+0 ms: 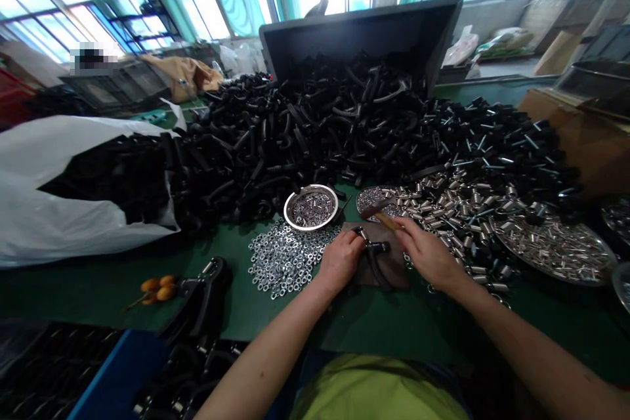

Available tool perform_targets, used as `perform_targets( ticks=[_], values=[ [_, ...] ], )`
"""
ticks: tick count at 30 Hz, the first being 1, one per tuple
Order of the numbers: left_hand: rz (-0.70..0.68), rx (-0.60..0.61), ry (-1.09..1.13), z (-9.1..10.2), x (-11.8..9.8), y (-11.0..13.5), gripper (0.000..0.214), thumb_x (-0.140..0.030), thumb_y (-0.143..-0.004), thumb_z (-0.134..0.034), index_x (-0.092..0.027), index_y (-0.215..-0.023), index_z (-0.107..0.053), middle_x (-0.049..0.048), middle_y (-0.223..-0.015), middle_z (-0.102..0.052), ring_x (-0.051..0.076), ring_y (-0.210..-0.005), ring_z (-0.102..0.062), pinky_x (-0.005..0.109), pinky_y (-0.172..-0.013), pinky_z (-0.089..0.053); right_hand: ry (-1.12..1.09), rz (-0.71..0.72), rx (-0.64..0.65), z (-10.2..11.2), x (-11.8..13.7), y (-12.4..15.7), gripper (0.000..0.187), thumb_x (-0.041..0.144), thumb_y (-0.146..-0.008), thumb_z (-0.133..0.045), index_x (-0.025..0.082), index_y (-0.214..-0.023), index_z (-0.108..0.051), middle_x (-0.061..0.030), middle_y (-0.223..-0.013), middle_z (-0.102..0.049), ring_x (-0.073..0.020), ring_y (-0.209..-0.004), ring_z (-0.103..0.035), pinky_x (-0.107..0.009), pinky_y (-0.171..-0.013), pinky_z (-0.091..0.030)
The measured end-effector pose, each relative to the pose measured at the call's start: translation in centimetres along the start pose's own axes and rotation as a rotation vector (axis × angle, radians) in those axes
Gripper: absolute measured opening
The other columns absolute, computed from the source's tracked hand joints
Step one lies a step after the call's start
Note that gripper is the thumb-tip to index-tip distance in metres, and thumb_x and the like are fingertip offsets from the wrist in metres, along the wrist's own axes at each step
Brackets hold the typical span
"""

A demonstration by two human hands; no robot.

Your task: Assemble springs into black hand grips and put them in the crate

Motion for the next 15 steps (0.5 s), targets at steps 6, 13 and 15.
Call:
perform_targets(
  ticks=[6, 13, 15],
  values=[
    [0.054, -0.058, 0.167, 0.4, 0.7, 0.7, 0.012, -0.021, -0.087, -0.05, -0.022, -0.096, -0.059, 0.0042, -0.096, -0.06, 0.018, -0.09, -0.055, 0.029, -0.077, -0.046, 0.16, 0.018, 0.058, -1.8, -0.4, -1.2, 0.028, 0.03, -0.093, -0.035, 0.023, -0.11, -0.056, -0.006, -0.087, -0.07, -0.0226, -0.077, -0.065, -0.028, -0.063, -0.04],
    [0.256, -0.054, 0.298, -0.2, 2.3, 3.2, 0.034, -0.029, -0.076, -0.064, -0.02, -0.104, -0.048, 0.0062, -0.101, -0.054, 0.021, -0.092, -0.055, 0.034, -0.078, -0.047, 0.162, 0.108, 0.041, -1.7, 0.8, 3.4, 0.03, 0.026, -0.091, -0.038, 0.027, -0.117, -0.054, -0.0022, -0.091, -0.071, -0.0181, -0.077, -0.066, -0.026, -0.065, -0.044],
    [0.269, -0.024, 0.293, -0.5, 2.3, 3.3, 0.034, -0.028, -0.076, -0.062, -0.02, -0.105, -0.047, 0.0057, -0.098, -0.055, 0.021, -0.091, -0.055, 0.035, -0.079, -0.047, 0.147, 0.12, 0.033, -1.6, 0.9, 4.3, 0.03, 0.025, -0.092, -0.038, 0.027, -0.117, -0.055, -0.0026, -0.095, -0.071, -0.0181, -0.079, -0.066, -0.028, -0.067, -0.046]
  ],
)
Point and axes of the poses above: each hand's wrist, its own y-axis away from the middle knuckle, its own z-axis out of the back of the hand, x = y × z, the point moved 10 cm from there along -y, towards the middle knuckle
